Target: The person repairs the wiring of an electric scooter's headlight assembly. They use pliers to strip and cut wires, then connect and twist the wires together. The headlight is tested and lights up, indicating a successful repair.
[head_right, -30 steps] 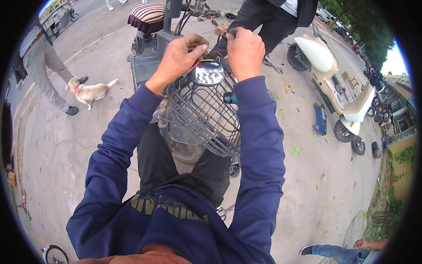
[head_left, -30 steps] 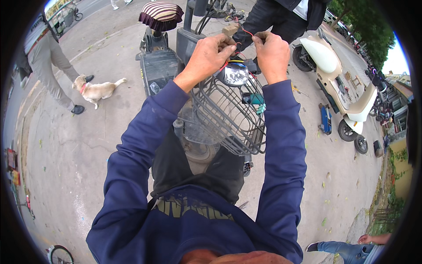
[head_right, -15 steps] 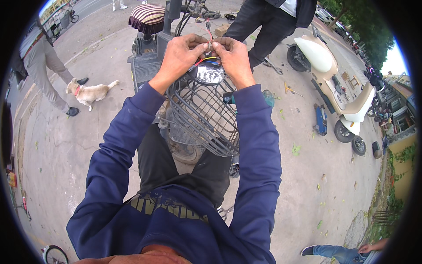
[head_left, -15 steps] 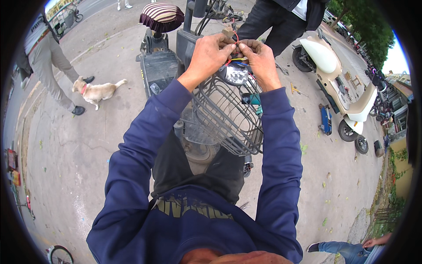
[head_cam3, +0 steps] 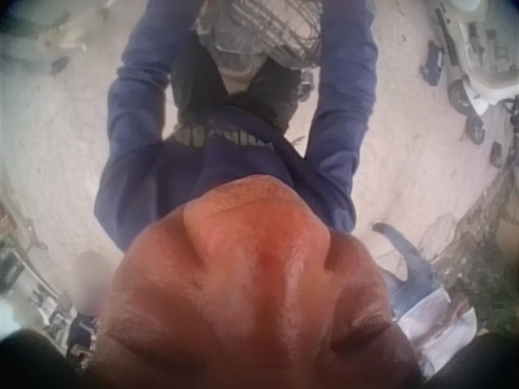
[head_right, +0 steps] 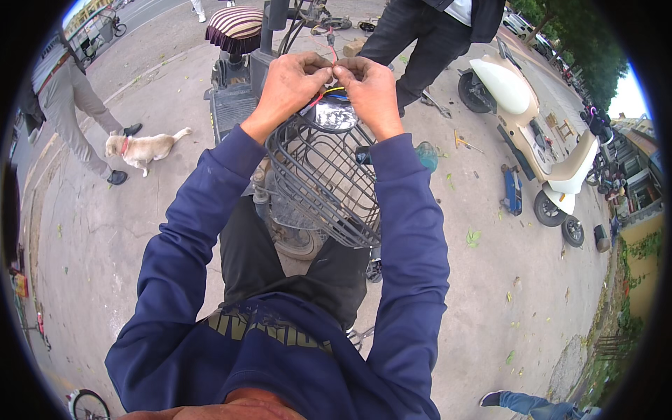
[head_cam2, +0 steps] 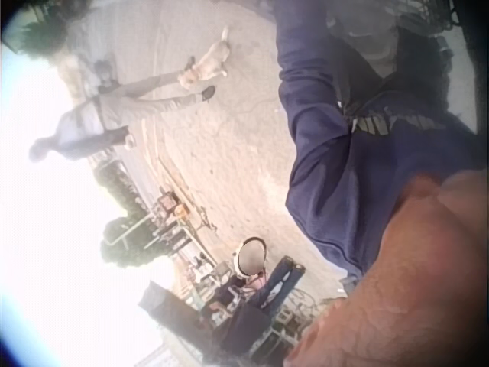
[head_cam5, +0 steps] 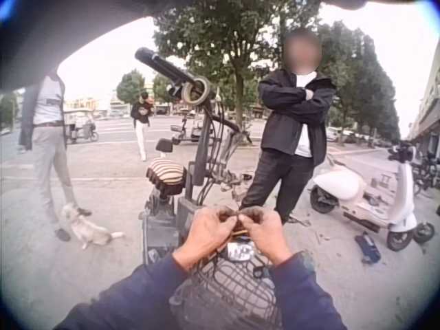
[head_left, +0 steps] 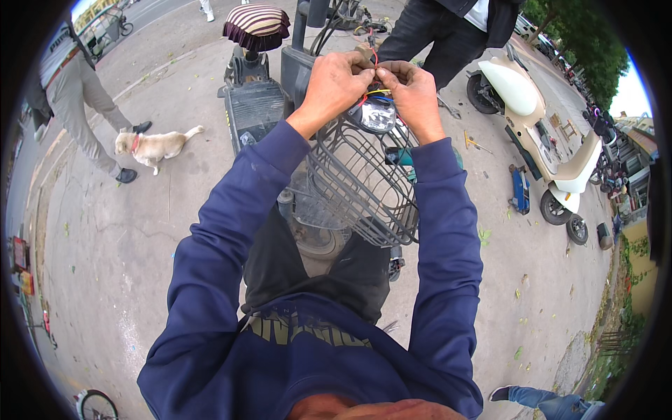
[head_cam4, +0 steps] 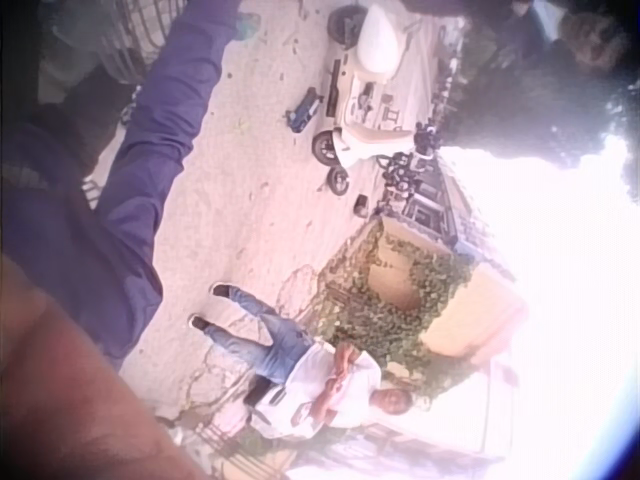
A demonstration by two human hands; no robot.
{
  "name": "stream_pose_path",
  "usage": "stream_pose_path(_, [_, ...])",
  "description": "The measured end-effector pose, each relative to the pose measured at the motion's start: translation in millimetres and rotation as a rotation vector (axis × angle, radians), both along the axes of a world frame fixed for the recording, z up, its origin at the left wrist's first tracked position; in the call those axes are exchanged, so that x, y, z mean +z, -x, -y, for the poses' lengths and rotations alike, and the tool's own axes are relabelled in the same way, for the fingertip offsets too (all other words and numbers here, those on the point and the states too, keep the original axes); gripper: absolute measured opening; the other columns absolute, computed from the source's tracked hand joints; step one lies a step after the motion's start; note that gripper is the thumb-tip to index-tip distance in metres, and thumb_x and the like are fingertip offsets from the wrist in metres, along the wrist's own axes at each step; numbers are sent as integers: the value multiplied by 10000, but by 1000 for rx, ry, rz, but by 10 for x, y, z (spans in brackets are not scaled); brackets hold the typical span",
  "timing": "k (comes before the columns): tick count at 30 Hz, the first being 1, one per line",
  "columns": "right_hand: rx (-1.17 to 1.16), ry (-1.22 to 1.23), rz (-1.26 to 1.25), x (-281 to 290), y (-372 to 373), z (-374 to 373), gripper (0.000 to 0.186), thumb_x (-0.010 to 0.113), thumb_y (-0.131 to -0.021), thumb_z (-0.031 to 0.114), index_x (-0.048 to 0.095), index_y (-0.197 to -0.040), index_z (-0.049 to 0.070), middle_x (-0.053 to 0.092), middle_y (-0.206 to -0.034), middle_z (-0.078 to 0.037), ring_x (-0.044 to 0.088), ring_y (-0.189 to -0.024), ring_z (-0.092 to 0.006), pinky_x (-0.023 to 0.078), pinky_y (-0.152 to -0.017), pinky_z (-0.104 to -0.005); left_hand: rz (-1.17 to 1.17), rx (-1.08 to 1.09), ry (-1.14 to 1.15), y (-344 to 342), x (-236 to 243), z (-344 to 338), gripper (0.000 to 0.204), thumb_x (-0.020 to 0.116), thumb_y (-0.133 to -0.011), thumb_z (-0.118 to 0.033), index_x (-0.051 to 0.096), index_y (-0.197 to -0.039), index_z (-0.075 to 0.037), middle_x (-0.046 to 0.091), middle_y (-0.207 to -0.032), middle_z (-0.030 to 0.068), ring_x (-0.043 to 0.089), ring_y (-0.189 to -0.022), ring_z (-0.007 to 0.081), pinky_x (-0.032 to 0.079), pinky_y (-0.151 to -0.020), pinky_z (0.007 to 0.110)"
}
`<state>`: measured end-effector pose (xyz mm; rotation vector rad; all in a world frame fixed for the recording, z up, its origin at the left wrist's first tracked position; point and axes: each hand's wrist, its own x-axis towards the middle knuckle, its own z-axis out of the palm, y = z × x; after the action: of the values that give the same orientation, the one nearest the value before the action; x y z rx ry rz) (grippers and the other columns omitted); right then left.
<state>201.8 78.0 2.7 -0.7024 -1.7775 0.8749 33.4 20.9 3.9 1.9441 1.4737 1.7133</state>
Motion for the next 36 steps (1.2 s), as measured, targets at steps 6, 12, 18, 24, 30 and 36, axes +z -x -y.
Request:
stream_pose_path(6, [-122,-174,151,126,-1,104,205,765,-924,139,781,-1018,-43,783,-832,-130,746,-753,-150,580,-726,-297,-45,21,-16,16,-12,-5,268,717,-897,-196,776,-1017,36,776,-795,159,747,-672,169,576,-645,298])
stream_pose_path(12, [-168,-273,192,145,24,114,191,737,-929,127,766,-1020,-38,769,-809,-151,751,-731,-187,576,-711,-318,9,13,-27,-1,-17,-1,260,717,-896,-185,778,-1024,32,776,-805,168,744,-676,170,575,-650,294])
stream_pose_path(18, [-165,-192,135,74,41,96,158,703,-945,107,746,-1012,-30,761,-837,-168,747,-740,-215,568,-710,-344,-36,22,-35,9,-11,-20,258,722,-895,-177,777,-1036,32,781,-831,172,752,-705,170,580,-667,295])
stream_pose_path(24, [-161,-224,172,83,17,68,165,707,-938,115,744,-1004,-32,762,-855,-175,752,-754,-247,574,-730,-357,18,21,-51,-27,-12,-26,195,739,-849,-152,778,-945,13,761,-830,187,761,-741,318,595,-697,383])
stream_pose_path(30, [-209,-329,264,207,35,212,193,731,-922,157,747,-992,-21,753,-815,-182,758,-760,-295,571,-716,-374,-19,68,-67,-17,-24,-38,204,724,-854,-176,787,-932,1,754,-821,189,753,-738,334,594,-696,384])
stream_pose_path(36, [-254,-332,250,129,63,85,204,740,-918,193,739,-949,-9,733,-798,-194,736,-765,-363,563,-702,-417,-25,39,-78,-21,-10,-32,181,718,-861,-169,793,-927,-18,750,-805,182,745,-717,334,587,-678,390])
